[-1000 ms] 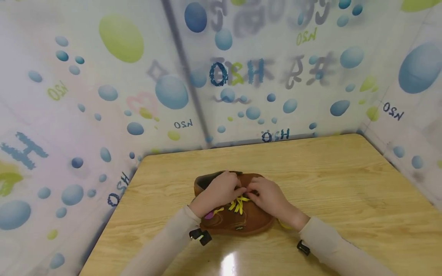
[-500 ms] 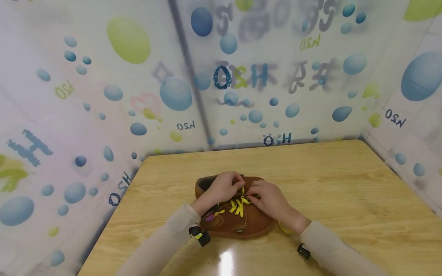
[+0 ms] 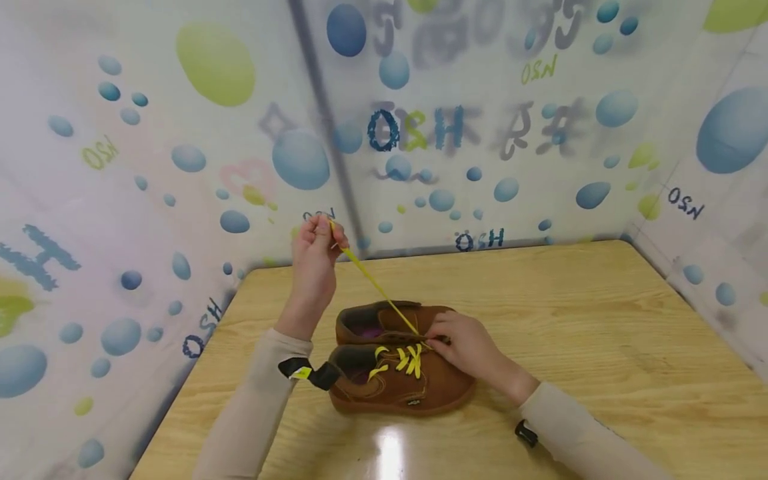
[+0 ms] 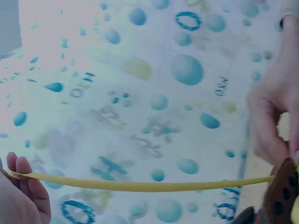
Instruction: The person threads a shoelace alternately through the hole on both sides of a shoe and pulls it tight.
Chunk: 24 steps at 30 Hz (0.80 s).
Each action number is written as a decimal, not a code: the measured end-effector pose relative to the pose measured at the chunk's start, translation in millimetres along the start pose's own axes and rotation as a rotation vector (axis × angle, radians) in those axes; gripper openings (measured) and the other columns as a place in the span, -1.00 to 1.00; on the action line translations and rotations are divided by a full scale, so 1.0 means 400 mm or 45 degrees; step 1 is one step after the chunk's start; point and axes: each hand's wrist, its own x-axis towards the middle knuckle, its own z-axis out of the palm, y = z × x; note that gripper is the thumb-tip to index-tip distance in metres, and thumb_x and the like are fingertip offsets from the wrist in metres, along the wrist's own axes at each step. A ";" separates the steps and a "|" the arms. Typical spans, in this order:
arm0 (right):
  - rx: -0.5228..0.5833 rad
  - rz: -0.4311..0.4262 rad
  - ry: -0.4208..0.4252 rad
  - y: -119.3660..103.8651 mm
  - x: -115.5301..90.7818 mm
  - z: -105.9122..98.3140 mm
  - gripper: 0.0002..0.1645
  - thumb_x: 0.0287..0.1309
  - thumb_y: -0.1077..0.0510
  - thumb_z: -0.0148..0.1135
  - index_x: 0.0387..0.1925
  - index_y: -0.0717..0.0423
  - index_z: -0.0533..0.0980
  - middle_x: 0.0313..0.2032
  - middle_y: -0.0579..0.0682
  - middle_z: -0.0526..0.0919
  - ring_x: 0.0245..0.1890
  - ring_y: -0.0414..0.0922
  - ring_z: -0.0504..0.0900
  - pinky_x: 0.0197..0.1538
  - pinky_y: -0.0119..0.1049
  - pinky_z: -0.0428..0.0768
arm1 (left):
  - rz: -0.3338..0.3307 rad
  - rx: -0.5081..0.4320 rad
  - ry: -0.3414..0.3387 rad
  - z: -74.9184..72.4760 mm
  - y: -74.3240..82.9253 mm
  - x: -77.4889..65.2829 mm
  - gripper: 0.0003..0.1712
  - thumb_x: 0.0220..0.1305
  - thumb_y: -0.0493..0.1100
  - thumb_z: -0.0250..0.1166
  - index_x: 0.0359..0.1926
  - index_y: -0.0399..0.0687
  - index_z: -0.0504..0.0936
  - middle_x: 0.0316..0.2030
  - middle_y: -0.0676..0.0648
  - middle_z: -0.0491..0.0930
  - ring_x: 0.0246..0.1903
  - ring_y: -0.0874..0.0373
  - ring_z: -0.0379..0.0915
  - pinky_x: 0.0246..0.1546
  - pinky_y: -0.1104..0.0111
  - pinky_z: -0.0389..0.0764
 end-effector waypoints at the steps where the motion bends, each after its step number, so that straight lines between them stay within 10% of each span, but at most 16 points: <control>1: -0.001 0.005 -0.003 0.000 0.001 -0.001 -0.82 -0.07 0.27 0.52 -0.46 -0.07 0.69 -0.45 -0.23 0.61 -0.43 -0.30 0.55 -0.34 -0.38 0.56 | 0.027 0.016 0.006 -0.005 0.009 0.002 -0.81 0.55 -0.15 -0.02 -0.28 -0.07 0.41 -0.59 0.10 0.43 -0.54 0.26 0.38 -0.37 0.47 0.49; 5: 0.025 0.053 -0.054 -0.001 0.004 -0.008 -0.85 -0.01 0.25 0.48 -0.44 -0.07 0.68 -0.43 -0.23 0.61 -0.43 -0.33 0.54 -0.34 -0.39 0.56 | -0.007 0.291 -0.141 -0.020 -0.004 -0.007 -0.83 0.48 -0.16 0.12 -0.19 -0.18 0.55 -0.55 0.08 0.48 -0.50 0.26 0.39 -0.35 0.46 0.49; 12: 0.192 0.219 -0.295 0.027 0.060 -0.039 -0.87 0.23 0.25 0.30 -0.26 -0.02 0.71 -0.33 -0.15 0.67 -0.36 -0.30 0.56 -0.26 -0.34 0.56 | -0.175 1.104 -0.783 -0.016 -0.110 -0.056 -0.80 0.39 -0.23 0.23 -0.09 -0.24 0.71 -0.36 -0.13 0.75 -0.32 -0.03 0.68 -0.29 0.35 0.65; 19: 0.230 0.482 -0.330 0.064 0.145 -0.002 -0.80 0.33 0.17 0.22 -0.07 0.07 0.66 -0.20 0.01 0.73 -0.28 -0.14 0.65 -0.23 -0.23 0.60 | 0.050 1.677 -0.859 -0.005 -0.183 -0.088 -0.91 0.28 -0.19 0.36 -0.27 -0.04 0.79 -0.33 0.00 0.78 -0.37 0.20 0.69 -0.37 0.47 0.63; 24: 0.307 0.524 -0.322 0.089 0.163 0.024 -0.81 0.37 0.21 0.15 -0.19 0.07 0.69 -0.26 0.03 0.75 -0.37 -0.18 0.61 -0.27 -0.28 0.53 | 0.236 1.867 -0.860 -0.004 -0.193 -0.082 -0.90 0.28 -0.13 0.36 -0.33 0.04 0.80 -0.36 0.07 0.74 -0.36 0.22 0.64 -0.35 0.49 0.62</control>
